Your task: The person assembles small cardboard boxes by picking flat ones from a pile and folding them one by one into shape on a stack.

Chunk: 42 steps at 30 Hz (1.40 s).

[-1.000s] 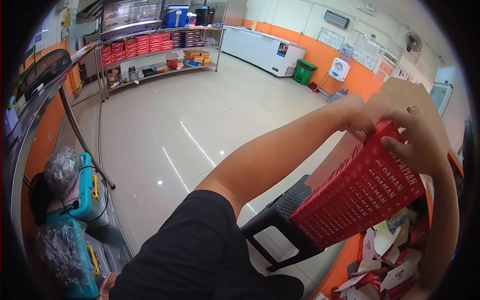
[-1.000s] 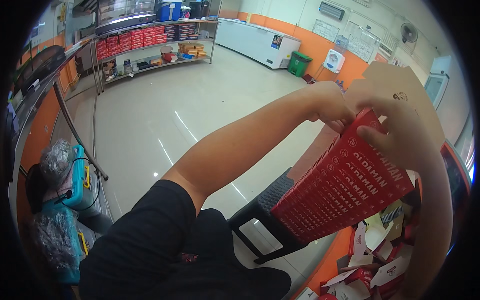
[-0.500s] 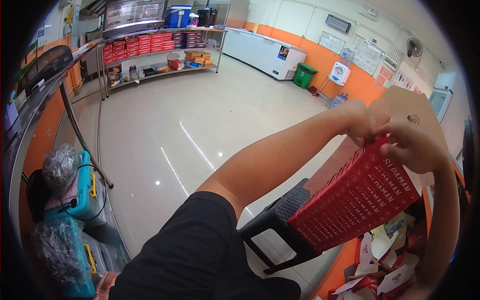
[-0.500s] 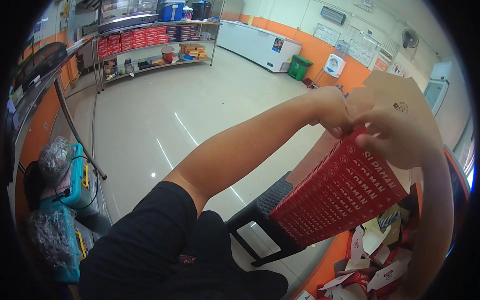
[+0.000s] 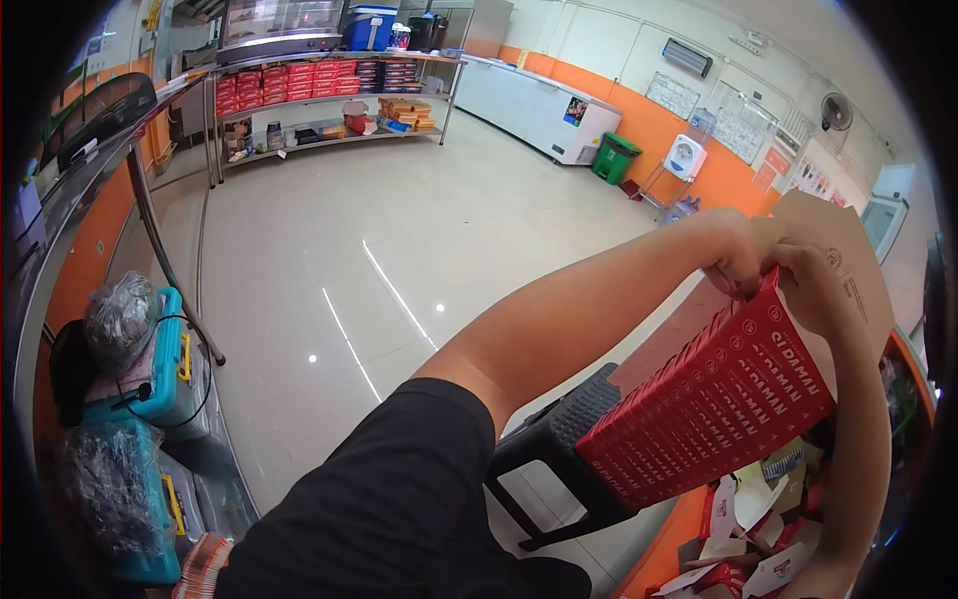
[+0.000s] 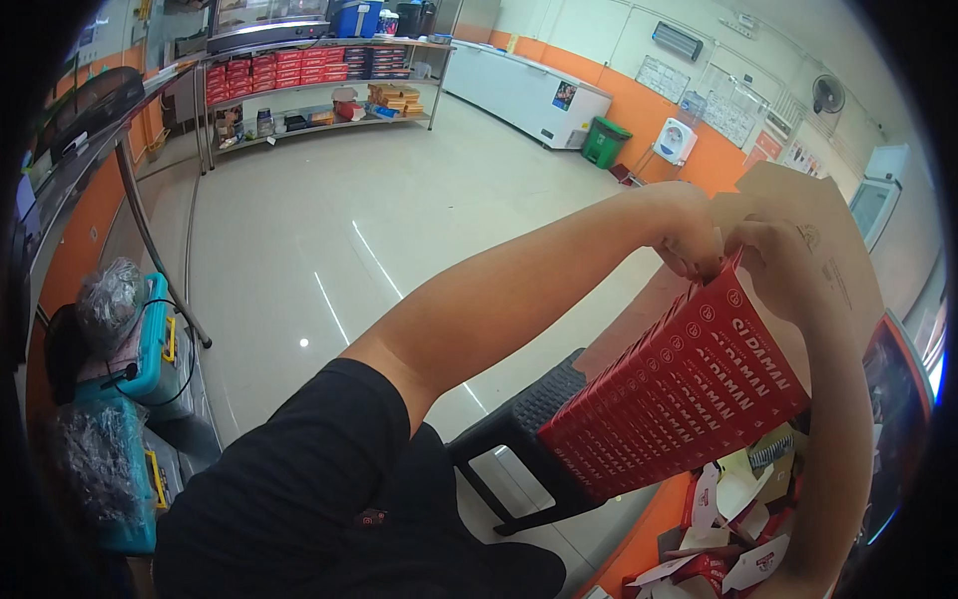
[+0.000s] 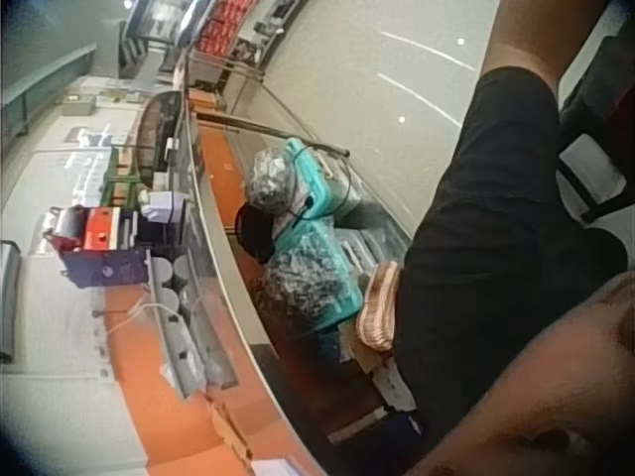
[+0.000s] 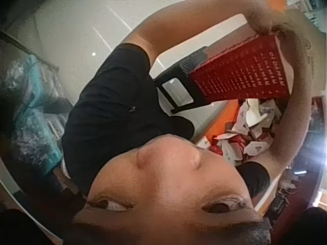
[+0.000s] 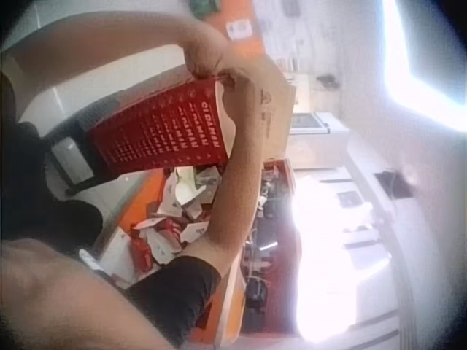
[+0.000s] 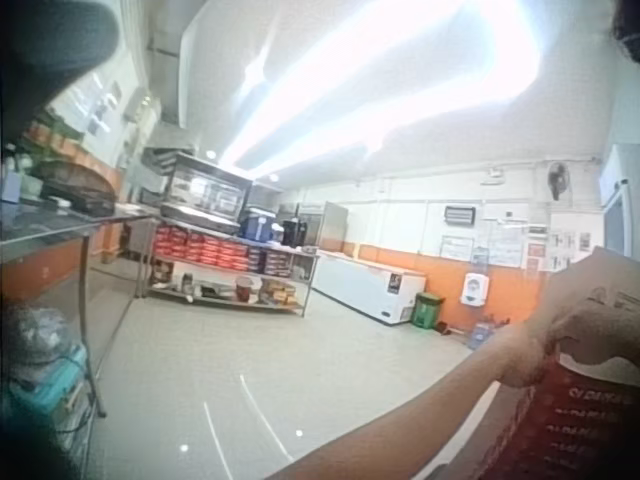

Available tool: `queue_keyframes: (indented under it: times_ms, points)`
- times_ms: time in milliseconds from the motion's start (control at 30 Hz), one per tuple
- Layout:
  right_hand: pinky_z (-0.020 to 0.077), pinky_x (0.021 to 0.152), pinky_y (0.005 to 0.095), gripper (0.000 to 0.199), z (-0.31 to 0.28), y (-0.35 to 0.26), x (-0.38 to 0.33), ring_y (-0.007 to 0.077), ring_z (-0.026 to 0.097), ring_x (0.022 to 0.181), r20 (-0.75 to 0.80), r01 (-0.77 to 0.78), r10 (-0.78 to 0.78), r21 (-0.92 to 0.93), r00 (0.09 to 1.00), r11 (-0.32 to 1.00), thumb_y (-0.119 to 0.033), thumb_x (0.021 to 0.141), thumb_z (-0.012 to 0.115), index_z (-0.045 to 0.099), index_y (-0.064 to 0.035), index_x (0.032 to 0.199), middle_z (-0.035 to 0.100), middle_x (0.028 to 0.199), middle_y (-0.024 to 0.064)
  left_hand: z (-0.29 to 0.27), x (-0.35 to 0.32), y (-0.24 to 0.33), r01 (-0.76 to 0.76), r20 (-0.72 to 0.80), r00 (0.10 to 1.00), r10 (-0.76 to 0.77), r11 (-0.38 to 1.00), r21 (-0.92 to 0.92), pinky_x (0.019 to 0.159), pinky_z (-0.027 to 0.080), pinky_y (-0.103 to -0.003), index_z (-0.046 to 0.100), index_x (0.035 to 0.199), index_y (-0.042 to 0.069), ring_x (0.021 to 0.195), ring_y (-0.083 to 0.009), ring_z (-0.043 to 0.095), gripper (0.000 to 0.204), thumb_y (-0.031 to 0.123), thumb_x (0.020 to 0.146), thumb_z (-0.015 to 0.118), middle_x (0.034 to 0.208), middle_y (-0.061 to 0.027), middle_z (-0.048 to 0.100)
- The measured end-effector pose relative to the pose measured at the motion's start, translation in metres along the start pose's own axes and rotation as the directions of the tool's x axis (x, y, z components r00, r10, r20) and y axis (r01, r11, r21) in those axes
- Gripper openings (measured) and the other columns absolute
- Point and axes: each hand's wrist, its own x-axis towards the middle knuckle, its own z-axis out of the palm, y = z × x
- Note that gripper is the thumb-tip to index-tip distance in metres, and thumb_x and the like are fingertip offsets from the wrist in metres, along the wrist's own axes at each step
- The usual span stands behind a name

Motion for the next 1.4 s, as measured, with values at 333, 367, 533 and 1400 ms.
queue_keyframes:
  times_ms: [333, 367, 533, 1400]
  points:
    - [0.0486, 0.082, 0.0396, 0.023, 0.000, 0.000, 0.004, 0.0331, 0.064, 0.085, 0.003, -0.017, 0.017, -0.007, 1.000, 1.000, 0.010, 0.075, 0.047, 0.067, 0.0012, 0.081, 0.067, 0.083, 0.0174, 0.009, 0.012, 0.001, -0.021, -0.151, 0.985, 0.086, 0.922, 0.386, 0.067, 0.057, -0.030, 0.075, 0.082, 0.004, 0.072, -0.0199, 0.073, 0.035, 0.039, 0.075, 0.075, 0.082, -0.0117, 0.074]
    - [0.0486, 0.082, 0.0396, 0.023, -0.001, -0.002, 0.004, 0.0330, 0.064, 0.085, 0.008, -0.014, 0.015, -0.022, 1.000, 1.000, 0.010, 0.076, 0.046, 0.067, 0.0010, 0.081, 0.068, 0.083, 0.0173, 0.009, 0.019, -0.005, -0.033, -0.113, 0.991, 0.072, 0.949, 0.314, 0.070, 0.057, -0.033, 0.075, 0.083, 0.004, 0.076, -0.0233, 0.072, 0.038, 0.042, 0.075, 0.073, 0.082, -0.0132, 0.073]
    - [0.0487, 0.079, 0.0401, 0.023, 0.000, -0.007, 0.010, 0.0327, 0.064, 0.084, 0.069, -0.044, 0.044, -0.015, 0.997, 0.999, 0.009, 0.076, 0.047, 0.068, -0.0004, 0.080, 0.068, 0.082, 0.0160, 0.017, 0.041, -0.021, -0.133, -0.199, 0.937, 0.288, 0.818, 0.559, 0.079, 0.054, -0.041, 0.075, 0.087, 0.005, 0.087, -0.0344, 0.069, 0.040, 0.044, 0.076, 0.071, 0.088, -0.0187, 0.071]
    - [0.0478, 0.091, 0.0334, 0.047, 0.011, 0.020, -0.175, 0.0191, 0.063, 0.102, -0.436, -0.001, 0.258, 0.508, 0.862, 0.861, -0.044, 0.101, 0.051, 0.070, -0.0010, 0.102, 0.070, 0.106, 0.0110, 0.061, 0.020, -0.049, -0.621, -0.432, 0.770, 0.470, 0.708, -0.336, 0.089, 0.053, -0.028, 0.066, 0.102, 0.005, 0.104, -0.0147, 0.065, 0.044, 0.039, 0.106, 0.039, 0.124, -0.0121, 0.066]
